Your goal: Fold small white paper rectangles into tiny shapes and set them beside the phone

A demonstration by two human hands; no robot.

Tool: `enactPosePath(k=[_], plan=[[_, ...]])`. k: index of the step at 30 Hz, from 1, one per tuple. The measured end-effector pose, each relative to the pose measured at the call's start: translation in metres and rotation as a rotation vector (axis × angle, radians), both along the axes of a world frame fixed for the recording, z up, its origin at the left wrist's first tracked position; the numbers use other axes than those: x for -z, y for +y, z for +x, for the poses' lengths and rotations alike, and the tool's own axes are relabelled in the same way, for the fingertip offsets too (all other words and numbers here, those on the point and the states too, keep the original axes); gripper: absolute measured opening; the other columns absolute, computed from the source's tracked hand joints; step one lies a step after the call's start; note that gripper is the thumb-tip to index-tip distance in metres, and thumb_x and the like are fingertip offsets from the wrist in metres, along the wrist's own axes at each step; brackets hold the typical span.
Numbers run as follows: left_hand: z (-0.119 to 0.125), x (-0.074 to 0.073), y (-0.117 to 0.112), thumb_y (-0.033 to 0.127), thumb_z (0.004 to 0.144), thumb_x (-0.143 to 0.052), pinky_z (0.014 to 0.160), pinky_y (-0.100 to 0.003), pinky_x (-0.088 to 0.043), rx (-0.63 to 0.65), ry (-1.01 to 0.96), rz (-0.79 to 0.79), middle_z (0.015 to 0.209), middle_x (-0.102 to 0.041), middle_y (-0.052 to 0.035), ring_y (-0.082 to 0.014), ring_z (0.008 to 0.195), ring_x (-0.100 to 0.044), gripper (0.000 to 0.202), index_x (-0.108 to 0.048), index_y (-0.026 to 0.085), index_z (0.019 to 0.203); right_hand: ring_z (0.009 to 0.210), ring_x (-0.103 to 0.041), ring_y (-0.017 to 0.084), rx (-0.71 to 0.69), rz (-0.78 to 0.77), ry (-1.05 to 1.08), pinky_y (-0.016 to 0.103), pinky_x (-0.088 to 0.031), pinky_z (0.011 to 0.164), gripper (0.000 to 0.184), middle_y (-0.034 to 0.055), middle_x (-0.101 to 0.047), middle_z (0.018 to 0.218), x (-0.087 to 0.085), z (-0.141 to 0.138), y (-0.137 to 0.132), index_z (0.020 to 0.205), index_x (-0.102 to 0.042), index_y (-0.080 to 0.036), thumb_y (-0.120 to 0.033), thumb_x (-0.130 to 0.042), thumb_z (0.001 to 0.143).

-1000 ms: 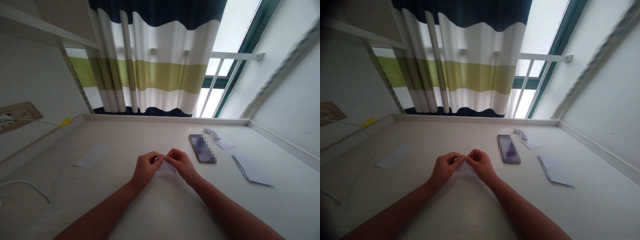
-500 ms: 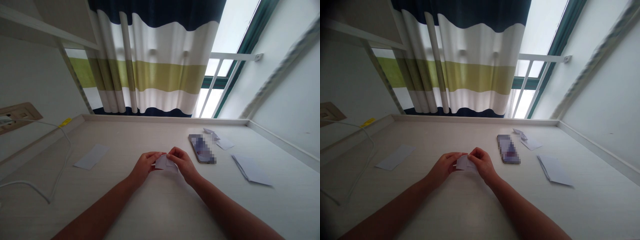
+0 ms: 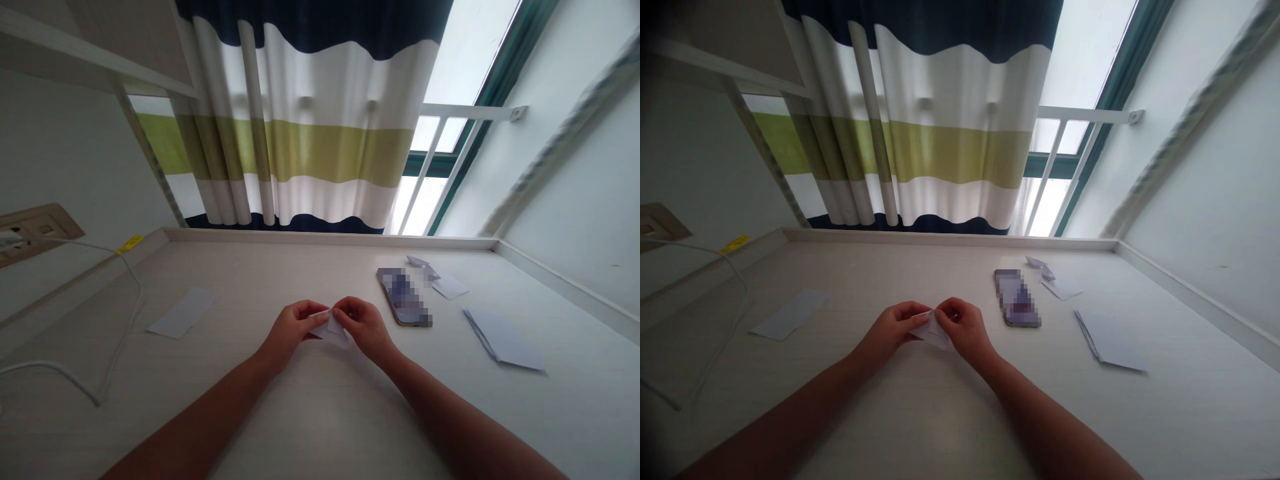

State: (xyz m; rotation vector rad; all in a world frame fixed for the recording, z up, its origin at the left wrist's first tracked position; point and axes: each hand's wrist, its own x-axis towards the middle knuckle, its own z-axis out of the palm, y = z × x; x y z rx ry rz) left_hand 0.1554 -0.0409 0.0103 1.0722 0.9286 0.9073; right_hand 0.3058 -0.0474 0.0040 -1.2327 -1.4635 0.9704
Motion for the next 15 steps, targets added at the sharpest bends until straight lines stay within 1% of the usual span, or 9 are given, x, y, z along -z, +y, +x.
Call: enactPosePath(k=[3,6,9,12,15], plan=[[0.0003,-0.0012,-0.0009,0.028,0.061,-0.069,0.064,-0.027,-0.046,-0.013,0.046,0.025,0.074,-0.064,-0.0030,-0.0151,0.068,-0.058,0.025,-0.063,0.013,0.080,0.053,-0.049,0.010,0.010,0.022,-0.035,0.023,-0.040,0.051,0.010,-0.0008,-0.055,0.058,-0.0011,0.0000,-0.0005,0.064,-0.058,-0.016,-0.026,-0.057,0.068],[0.0010,-0.0035,-0.0028,0.028,0.058,-0.071,0.063,-0.026,-0.046,-0.023,0.083,0.068,0.072,-0.064,-0.0027,-0.0144,0.067,-0.058,0.024,-0.062,0.013,0.075,0.053,-0.049,0.010,0.014,0.045,-0.070,0.022,-0.041,0.052,0.009,-0.0013,-0.055,0.057,-0.0019,0.0000,-0.0014,0.063,-0.057,-0.016,-0.023,-0.056,0.068],[0.0018,-0.0048,-0.0041,0.029,0.058,-0.071,0.063,-0.026,-0.046,-0.004,0.080,0.100,0.072,-0.063,-0.0023,-0.0141,0.067,-0.058,0.024,-0.061,0.013,0.073,0.055,-0.050,0.011,0.018,0.057,-0.092,0.023,-0.041,0.054,0.009,-0.0008,-0.055,0.058,-0.0018,0.0005,-0.0016,0.062,-0.057,-0.016,-0.022,-0.056,0.068],[0.0019,-0.0044,-0.0037,0.032,0.061,-0.069,0.062,-0.025,-0.045,0.011,0.052,0.076,0.069,-0.062,-0.0004,-0.0134,0.066,-0.057,0.024,-0.061,0.014,0.075,0.055,-0.049,0.011,0.020,0.063,-0.099,0.024,-0.041,0.054,0.010,-0.0001,-0.056,0.059,-0.0013,0.0013,-0.0010,0.063,-0.057,-0.015,-0.023,-0.056,0.069],[0.0013,-0.0037,-0.0022,0.038,0.067,-0.062,0.060,-0.025,-0.046,-0.009,0.015,0.050,0.066,-0.058,0.0010,-0.0120,0.063,-0.053,0.024,-0.062,0.014,0.073,0.056,-0.049,0.011,0.020,0.064,-0.101,0.024,-0.041,0.054,0.011,0.0000,-0.056,0.059,-0.0016,0.0020,-0.0006,0.063,-0.057,-0.016,-0.024,-0.056,0.070]])
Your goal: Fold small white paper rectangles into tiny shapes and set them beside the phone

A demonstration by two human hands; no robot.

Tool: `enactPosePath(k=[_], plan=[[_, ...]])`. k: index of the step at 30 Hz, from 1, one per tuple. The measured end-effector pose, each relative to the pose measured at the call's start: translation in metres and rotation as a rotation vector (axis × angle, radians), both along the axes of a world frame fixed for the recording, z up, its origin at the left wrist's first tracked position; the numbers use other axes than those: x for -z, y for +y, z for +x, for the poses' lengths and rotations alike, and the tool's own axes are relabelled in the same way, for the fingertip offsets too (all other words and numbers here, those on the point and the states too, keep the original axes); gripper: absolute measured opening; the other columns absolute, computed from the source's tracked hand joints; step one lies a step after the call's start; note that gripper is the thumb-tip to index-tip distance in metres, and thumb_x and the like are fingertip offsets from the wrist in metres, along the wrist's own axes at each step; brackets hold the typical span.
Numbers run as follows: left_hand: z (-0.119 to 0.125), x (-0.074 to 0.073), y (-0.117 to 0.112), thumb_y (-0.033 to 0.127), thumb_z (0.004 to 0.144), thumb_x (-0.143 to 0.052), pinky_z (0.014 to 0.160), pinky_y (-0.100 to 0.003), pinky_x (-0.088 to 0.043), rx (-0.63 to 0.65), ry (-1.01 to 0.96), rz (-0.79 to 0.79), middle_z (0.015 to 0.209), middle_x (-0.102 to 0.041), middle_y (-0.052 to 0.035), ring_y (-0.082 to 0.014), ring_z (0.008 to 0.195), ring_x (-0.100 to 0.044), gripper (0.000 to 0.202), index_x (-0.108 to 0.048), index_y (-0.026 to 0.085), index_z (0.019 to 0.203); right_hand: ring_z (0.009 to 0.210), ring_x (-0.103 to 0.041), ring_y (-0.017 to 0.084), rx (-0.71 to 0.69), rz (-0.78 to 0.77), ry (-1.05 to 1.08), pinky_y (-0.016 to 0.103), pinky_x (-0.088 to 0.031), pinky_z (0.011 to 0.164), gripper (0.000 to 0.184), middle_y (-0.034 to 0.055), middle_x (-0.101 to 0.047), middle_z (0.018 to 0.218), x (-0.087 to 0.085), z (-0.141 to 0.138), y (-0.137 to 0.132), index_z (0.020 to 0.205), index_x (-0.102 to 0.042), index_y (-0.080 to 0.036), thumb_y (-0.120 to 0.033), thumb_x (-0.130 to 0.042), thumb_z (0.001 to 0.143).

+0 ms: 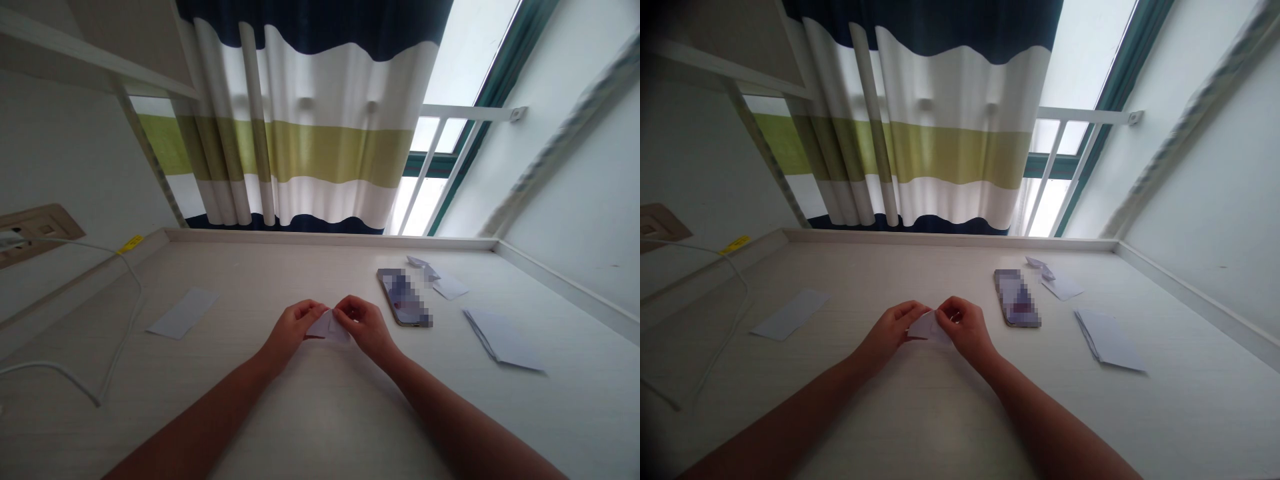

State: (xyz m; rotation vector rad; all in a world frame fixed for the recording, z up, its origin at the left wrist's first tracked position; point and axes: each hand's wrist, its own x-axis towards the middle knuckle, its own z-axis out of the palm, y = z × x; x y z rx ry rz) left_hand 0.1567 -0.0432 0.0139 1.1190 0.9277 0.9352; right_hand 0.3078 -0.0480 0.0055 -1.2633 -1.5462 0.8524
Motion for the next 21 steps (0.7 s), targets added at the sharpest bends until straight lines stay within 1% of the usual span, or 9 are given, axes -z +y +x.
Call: enactPosePath(k=[3,8,12,17,21], plan=[[-0.001,0.000,0.001,0.037,0.070,-0.060,0.060,-0.026,-0.049,0.005,-0.025,-0.022,0.070,-0.057,-0.0002,-0.0129,0.068,-0.053,0.023,-0.062,0.014,0.075,0.055,-0.049,0.011,-0.008,-0.003,0.008,0.023,-0.040,0.053,0.011,-0.0005,-0.055,0.059,-0.001,0.000,0.000,0.063,-0.056,-0.016,-0.024,-0.055,0.070],[-0.003,0.004,0.003,0.030,0.065,-0.067,0.063,-0.027,-0.049,0.075,-0.078,-0.101,0.073,-0.060,-0.0019,-0.0137,0.070,-0.056,0.021,-0.061,0.015,0.079,0.056,-0.048,0.011,-0.016,0.005,0.020,0.023,-0.039,0.053,0.009,-0.0011,-0.054,0.059,0.000,0.000,0.000,0.061,-0.055,-0.016,-0.022,-0.055,0.069],[-0.004,0.008,0.006,0.027,0.060,-0.072,0.062,-0.026,-0.048,0.104,-0.107,-0.180,0.072,-0.061,-0.0016,-0.0132,0.067,-0.059,0.021,-0.061,0.015,0.075,0.055,-0.047,0.010,-0.041,-0.016,0.055,0.022,-0.038,0.052,0.009,-0.0019,-0.052,0.058,0.001,-0.001,0.000,0.060,-0.054,-0.016,-0.021,-0.056,0.068],[-0.005,0.011,0.007,0.028,0.061,-0.071,0.064,-0.024,-0.047,0.188,-0.060,-0.202,0.073,-0.061,-0.0026,-0.0115,0.068,-0.056,0.020,-0.067,0.013,0.073,0.054,-0.045,0.009,-0.066,-0.036,0.096,0.021,-0.036,0.050,0.008,-0.0026,-0.051,0.058,-0.001,-0.002,0.000,0.061,-0.054,-0.017,-0.021,-0.056,0.067],[-0.006,0.009,0.006,0.029,0.061,-0.071,0.064,-0.024,-0.047,0.197,-0.020,-0.204,0.072,-0.062,-0.0022,-0.0115,0.068,-0.055,0.020,-0.069,0.013,0.072,0.054,-0.045,0.009,-0.065,-0.047,0.116,0.021,-0.036,0.051,0.008,-0.0030,-0.050,0.057,-0.003,-0.002,-0.001,0.060,-0.054,-0.016,-0.021,-0.056,0.066]])
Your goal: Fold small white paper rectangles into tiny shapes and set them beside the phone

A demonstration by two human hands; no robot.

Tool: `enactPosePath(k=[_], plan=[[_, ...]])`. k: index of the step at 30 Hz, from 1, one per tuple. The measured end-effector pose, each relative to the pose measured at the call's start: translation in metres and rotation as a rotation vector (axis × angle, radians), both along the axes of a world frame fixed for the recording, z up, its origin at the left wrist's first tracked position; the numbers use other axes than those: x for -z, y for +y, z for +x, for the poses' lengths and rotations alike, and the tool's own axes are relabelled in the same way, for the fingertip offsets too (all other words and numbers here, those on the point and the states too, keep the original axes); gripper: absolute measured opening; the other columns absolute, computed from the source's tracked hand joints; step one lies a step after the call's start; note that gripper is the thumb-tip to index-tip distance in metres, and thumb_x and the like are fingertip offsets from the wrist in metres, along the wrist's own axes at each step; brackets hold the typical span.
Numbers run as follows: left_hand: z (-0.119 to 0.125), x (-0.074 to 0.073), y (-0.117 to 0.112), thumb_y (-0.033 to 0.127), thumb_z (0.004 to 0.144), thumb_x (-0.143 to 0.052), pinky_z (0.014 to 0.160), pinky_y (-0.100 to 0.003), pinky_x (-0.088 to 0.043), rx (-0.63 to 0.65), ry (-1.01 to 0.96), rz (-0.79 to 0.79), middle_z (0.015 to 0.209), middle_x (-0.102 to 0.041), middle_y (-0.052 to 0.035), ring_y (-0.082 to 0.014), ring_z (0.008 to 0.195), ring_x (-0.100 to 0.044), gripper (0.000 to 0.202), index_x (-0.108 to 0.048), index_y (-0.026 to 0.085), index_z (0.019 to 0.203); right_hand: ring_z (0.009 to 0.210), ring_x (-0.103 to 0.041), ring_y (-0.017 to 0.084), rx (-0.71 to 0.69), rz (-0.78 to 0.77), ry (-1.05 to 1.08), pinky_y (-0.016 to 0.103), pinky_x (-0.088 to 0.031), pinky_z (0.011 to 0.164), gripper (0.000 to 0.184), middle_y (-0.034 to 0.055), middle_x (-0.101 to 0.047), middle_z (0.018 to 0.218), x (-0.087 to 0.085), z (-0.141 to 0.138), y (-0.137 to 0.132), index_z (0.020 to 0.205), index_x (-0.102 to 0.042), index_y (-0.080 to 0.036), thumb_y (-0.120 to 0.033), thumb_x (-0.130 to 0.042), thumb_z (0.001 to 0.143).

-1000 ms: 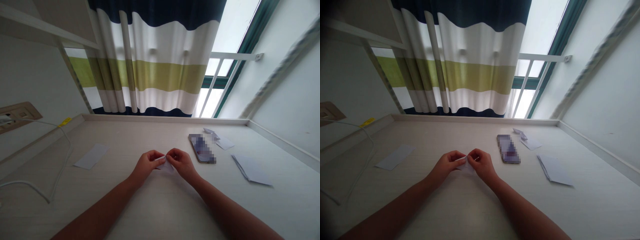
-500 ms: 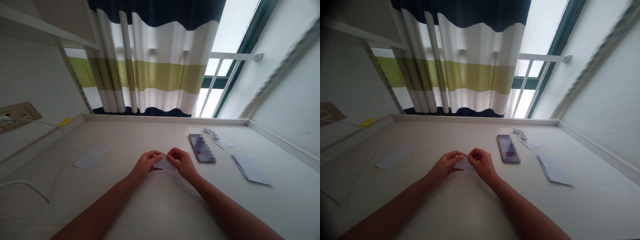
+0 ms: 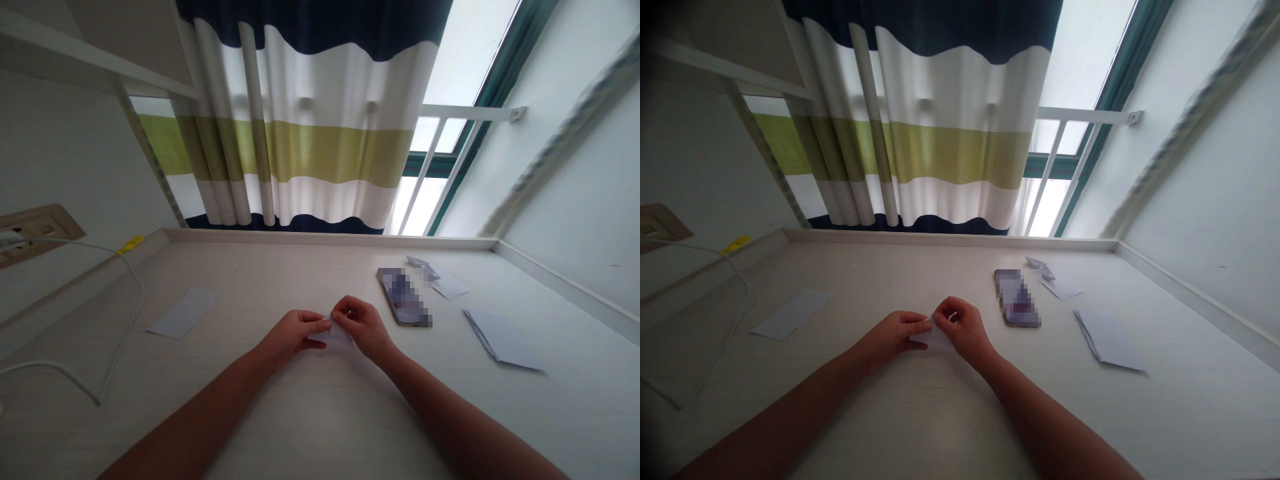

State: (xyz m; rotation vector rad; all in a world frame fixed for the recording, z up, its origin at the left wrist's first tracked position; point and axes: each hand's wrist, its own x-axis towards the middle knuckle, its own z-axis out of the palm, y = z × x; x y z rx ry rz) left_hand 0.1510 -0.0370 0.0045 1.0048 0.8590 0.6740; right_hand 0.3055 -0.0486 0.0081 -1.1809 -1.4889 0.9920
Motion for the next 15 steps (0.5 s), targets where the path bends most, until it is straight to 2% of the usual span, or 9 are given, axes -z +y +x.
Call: enactPosePath(k=[9,15], plan=[[0.0008,-0.0020,-0.0011,0.028,0.058,-0.072,0.061,-0.023,-0.046,-0.024,0.066,-0.009,0.069,-0.063,-0.0025,-0.0124,0.067,-0.056,0.018,-0.068,0.013,0.068,0.050,-0.043,0.008,0.006,-0.066,0.055,0.021,-0.035,0.048,0.010,-0.0039,-0.049,0.056,0.0029,-0.0033,-0.0013,0.058,-0.052,-0.016,-0.023,-0.057,0.065],[-0.0011,-0.0006,-0.0001,0.028,0.055,-0.074,0.061,-0.024,-0.047,-0.033,0.077,-0.046,0.066,-0.062,-0.0017,-0.0132,0.066,-0.057,0.020,-0.065,0.014,0.065,0.050,-0.043,0.008,0.014,-0.039,0.022,0.020,-0.035,0.048,0.011,-0.0036,-0.050,0.056,0.0018,-0.0041,-0.0033,0.058,-0.052,-0.017,-0.023,-0.057,0.065]])
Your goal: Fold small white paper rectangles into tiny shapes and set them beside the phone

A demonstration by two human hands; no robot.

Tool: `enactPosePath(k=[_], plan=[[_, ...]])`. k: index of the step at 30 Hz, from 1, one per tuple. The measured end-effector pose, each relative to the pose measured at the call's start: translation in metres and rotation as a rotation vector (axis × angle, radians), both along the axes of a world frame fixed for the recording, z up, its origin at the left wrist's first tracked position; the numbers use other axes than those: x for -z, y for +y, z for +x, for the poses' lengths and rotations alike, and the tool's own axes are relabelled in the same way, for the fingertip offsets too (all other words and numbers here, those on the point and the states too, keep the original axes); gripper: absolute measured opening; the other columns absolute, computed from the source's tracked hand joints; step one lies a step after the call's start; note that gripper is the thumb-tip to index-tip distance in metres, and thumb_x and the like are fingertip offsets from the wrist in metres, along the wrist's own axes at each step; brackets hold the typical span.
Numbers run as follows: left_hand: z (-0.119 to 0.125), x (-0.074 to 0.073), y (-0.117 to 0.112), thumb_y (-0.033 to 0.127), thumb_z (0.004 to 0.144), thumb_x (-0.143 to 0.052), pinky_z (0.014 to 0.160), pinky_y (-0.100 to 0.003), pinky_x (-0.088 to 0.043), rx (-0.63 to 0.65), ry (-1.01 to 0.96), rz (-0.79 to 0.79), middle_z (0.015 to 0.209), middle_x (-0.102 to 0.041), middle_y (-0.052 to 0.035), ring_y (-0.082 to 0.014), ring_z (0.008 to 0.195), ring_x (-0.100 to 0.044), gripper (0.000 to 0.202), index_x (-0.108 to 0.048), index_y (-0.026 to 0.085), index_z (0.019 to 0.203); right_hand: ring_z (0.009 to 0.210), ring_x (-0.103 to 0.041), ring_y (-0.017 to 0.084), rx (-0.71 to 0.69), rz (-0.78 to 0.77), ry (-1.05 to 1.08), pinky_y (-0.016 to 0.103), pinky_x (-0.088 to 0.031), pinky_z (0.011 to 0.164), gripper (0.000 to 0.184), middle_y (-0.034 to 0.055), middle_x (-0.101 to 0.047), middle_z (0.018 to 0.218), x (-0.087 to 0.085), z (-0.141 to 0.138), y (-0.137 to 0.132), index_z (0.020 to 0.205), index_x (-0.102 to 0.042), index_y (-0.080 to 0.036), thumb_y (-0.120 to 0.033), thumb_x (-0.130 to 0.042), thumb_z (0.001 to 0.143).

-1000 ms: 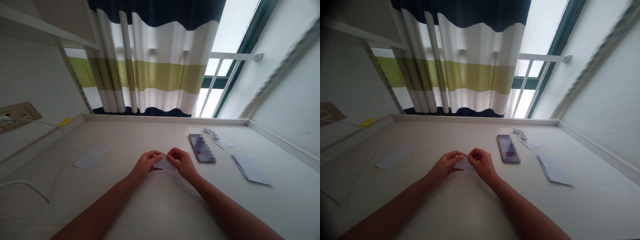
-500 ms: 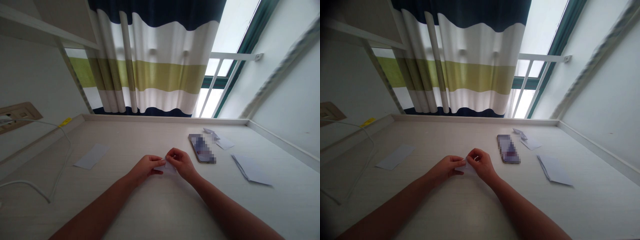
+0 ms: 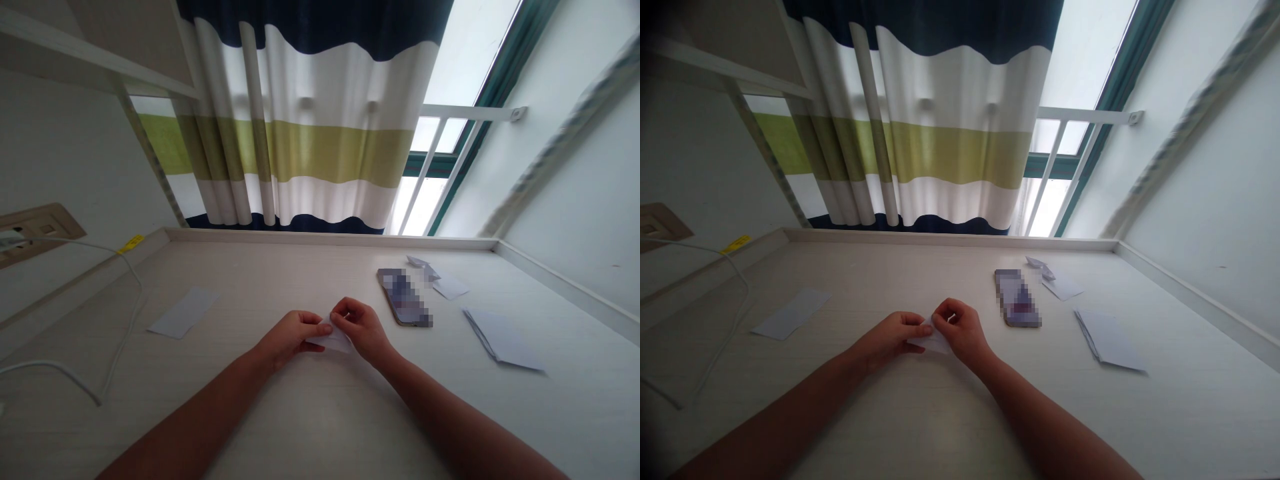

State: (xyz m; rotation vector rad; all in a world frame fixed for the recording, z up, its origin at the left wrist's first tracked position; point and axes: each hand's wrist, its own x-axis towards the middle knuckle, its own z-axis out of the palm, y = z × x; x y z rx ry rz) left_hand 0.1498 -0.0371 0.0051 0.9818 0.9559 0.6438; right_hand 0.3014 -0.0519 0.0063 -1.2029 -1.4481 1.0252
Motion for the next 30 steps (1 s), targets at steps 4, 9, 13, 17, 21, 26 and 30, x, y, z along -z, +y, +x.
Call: enactPosePath(k=[4,9,13,17,21,26,30], plan=[[-0.0007,-0.0004,0.0003,0.027,0.054,-0.074,0.062,-0.024,-0.047,0.006,-0.006,-0.012,0.065,-0.061,-0.0009,-0.0125,0.065,-0.056,0.019,-0.065,0.013,0.065,0.052,-0.043,0.009,0.001,0.024,-0.012,0.021,-0.036,0.049,0.011,-0.0034,-0.050,0.056,0.0005,-0.0006,-0.0004,0.058,-0.052,-0.017,-0.023,-0.056,0.066],[-0.0005,-0.0004,0.0008,0.025,0.054,-0.075,0.061,-0.024,-0.047,-0.001,-0.003,0.004,0.066,-0.061,-0.0013,-0.0121,0.064,-0.056,0.019,-0.066,0.013,0.066,0.051,-0.042,0.009,-0.024,-0.029,0.037,0.021,-0.034,0.049,0.013,-0.0038,-0.049,0.056,0.0022,-0.0001,0.0018,0.059,-0.051,-0.017,-0.026,-0.057,0.066],[-0.0005,-0.0007,0.0008,0.024,0.054,-0.075,0.061,-0.024,-0.047,-0.014,0.007,0.008,0.066,-0.063,-0.0020,-0.0128,0.065,-0.057,0.019,-0.067,0.013,0.066,0.052,-0.042,0.009,-0.061,-0.079,0.059,0.022,-0.034,0.050,0.017,-0.0035,-0.048,0.055,0.0027,0.0016,0.0035,0.060,-0.054,-0.016,-0.031,-0.058,0.067],[-0.0003,-0.0030,-0.0001,0.024,0.054,-0.074,0.060,-0.024,-0.047,-0.012,0.016,0.017,0.067,-0.064,-0.0025,-0.0136,0.065,-0.058,0.018,-0.067,0.013,0.066,0.052,-0.042,0.009,-0.064,-0.088,0.035,0.022,-0.034,0.050,0.020,-0.0028,-0.050,0.055,0.0026,0.0024,0.0044,0.060,-0.056,-0.015,-0.034,-0.059,0.066],[0.0002,-0.0049,-0.0011,0.025,0.055,-0.074,0.060,-0.024,-0.047,-0.006,0.033,0.026,0.066,-0.064,-0.0026,-0.0135,0.065,-0.058,0.018,-0.068,0.013,0.066,0.052,-0.043,0.009,-0.052,-0.045,-0.002,0.022,-0.036,0.051,0.018,-0.0022,-0.051,0.057,0.0022,0.0015,0.0038,0.062,-0.056,-0.016,-0.033,-0.058,0.068],[0.0011,-0.0054,-0.0016,0.025,0.055,-0.073,0.060,-0.024,-0.048,0.016,0.036,0.041,0.066,-0.064,-0.0032,-0.0145,0.066,-0.058,0.018,-0.068,0.013,0.066,0.051,-0.044,0.009,-0.038,-0.021,-0.043,0.021,-0.037,0.049,0.017,-0.0027,-0.050,0.058,-0.0003,-0.0001,0.0002,0.062,-0.054,-0.017,-0.032,-0.055,0.071],[0.0017,-0.0060,-0.0018,0.025,0.054,-0.074,0.059,-0.024,-0.048,0.006,0.043,0.049,0.066,-0.064,-0.0033,-0.0145,0.065,-0.058,0.018,-0.068,0.012,0.065,0.052,-0.043,0.009,-0.043,-0.011,-0.029,0.021,-0.037,0.050,0.018,-0.0027,-0.049,0.058,0.0003,-0.0003,0.0002,0.062,-0.053,-0.017,-0.032,-0.054,0.071]])
